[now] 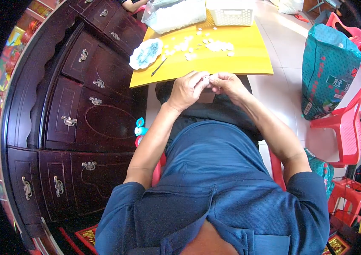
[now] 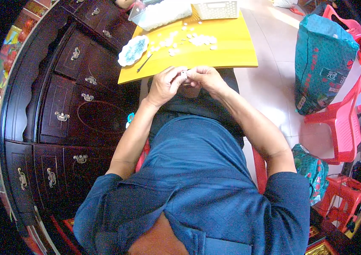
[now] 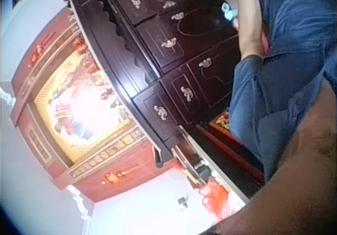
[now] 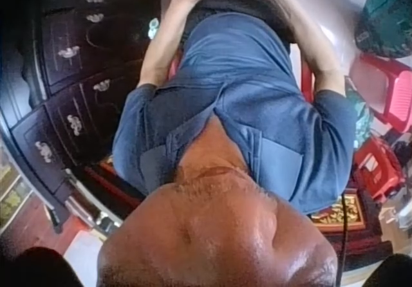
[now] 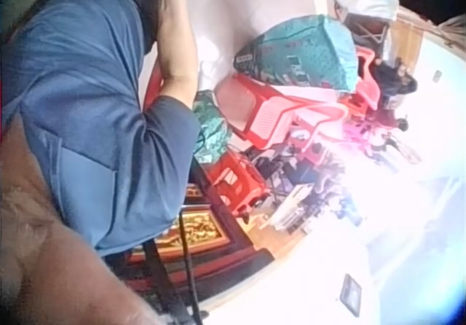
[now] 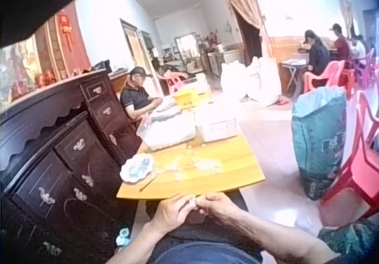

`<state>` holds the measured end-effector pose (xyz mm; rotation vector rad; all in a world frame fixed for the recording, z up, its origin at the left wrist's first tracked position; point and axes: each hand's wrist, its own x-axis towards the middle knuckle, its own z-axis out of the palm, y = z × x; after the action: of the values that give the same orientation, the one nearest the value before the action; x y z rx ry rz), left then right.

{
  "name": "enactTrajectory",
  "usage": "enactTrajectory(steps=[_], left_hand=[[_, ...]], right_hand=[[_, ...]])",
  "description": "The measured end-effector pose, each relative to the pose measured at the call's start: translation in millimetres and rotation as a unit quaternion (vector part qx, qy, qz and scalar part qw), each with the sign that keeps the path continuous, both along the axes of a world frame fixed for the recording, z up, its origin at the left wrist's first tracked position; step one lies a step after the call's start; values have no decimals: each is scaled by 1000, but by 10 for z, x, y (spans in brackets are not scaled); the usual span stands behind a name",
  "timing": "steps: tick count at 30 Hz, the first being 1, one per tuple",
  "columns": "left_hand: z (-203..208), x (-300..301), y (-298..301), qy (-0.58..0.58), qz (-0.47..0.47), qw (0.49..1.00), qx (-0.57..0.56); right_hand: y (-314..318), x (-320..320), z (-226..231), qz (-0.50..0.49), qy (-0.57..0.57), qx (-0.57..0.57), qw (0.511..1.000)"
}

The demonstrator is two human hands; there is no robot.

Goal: Manually assembling small white plastic components at a table.

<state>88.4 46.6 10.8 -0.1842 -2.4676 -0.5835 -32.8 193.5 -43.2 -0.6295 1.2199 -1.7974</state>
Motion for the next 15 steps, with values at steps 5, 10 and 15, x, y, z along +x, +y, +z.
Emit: enactTrajectory(steps=[5,10,15], left_hand=[[55,17,6,-21,-17,1000,14],[110,24,15,-31,-31,999,14],[86,2,-12,-31,-40,999,-2]], right_hand=[[20,-12,-8,23,7,-2,1000],[28,-36,-22,41,26,-20,999],[33,0,-33,26,45,-10,999]])
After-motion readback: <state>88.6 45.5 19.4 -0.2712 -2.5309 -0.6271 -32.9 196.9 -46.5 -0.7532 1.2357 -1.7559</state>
